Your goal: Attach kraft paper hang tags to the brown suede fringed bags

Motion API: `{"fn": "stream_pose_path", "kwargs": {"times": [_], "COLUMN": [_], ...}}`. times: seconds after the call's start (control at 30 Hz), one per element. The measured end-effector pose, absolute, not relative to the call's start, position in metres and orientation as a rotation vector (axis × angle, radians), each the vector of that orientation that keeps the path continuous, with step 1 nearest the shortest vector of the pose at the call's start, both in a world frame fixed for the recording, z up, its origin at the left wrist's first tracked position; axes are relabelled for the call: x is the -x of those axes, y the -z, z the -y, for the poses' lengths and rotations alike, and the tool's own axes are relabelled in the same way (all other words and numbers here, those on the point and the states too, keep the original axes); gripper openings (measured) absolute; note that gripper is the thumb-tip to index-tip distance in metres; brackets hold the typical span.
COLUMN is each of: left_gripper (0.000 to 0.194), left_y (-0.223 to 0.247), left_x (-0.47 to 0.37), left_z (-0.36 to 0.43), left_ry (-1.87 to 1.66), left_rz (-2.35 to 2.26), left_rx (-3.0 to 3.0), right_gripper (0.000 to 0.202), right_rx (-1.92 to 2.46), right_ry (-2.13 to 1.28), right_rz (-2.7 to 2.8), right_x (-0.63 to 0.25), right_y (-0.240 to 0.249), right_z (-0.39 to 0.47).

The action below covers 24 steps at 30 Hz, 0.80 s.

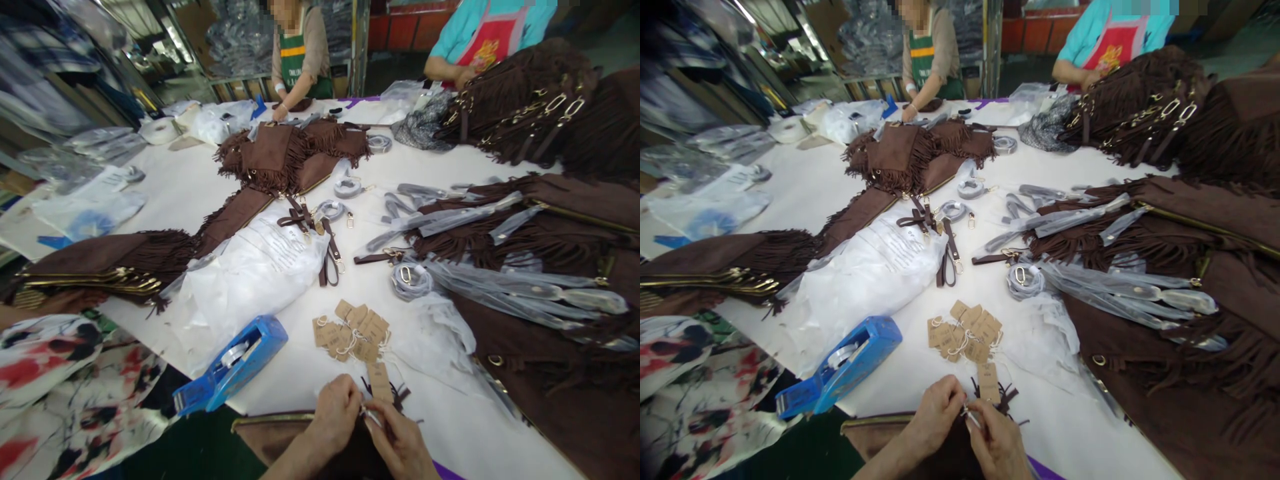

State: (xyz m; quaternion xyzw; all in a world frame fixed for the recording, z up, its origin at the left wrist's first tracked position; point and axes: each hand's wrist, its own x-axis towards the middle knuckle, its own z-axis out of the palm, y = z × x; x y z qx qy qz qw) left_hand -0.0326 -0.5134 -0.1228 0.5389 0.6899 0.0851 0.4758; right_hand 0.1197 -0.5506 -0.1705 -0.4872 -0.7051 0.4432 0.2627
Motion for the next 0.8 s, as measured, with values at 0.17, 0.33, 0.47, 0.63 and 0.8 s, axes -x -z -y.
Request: {"fn": "stream_pose_path", "kwargs": {"times": [0.17, 0.33, 0.47, 0.63, 0.8], "left_gripper": [0.017, 0.018, 0.02, 0.02, 0.02], "left_y": [0.127, 0.133, 0.14, 0.143, 0.141], "left_x": [0.035, 0.035, 0.035, 0.035, 0.034], "left_z": [0.516, 0.518, 0.519, 0.52, 0.519], "left_ry": [-0.319, -0.493, -0.615, -0.647, -0.662], "left_rz": [-1.776, -1.897, -1.908, -1.901, -1.903], "left_rx": [-1.17, -1.115, -1.059, -1.006, -0.972], "right_gripper": [0.026, 0.026, 0.025, 0.021, 0.024], "right_rx": [1.406, 1.417, 1.349, 1.354, 1.314], "right_ry": [-1.434, -1.403, -1.38, -1.445, -1.557], "right_rz": [1.77, 1.707, 1.803, 1.973, 1.96], "right_x": [-0.122, -0.122, -0.116, -0.108, -0.105], "right_y": [0.159, 0.144, 0.14, 0.141, 0.139], "right_z": [0.542, 0.521, 0.508, 0.495, 0.488]}}
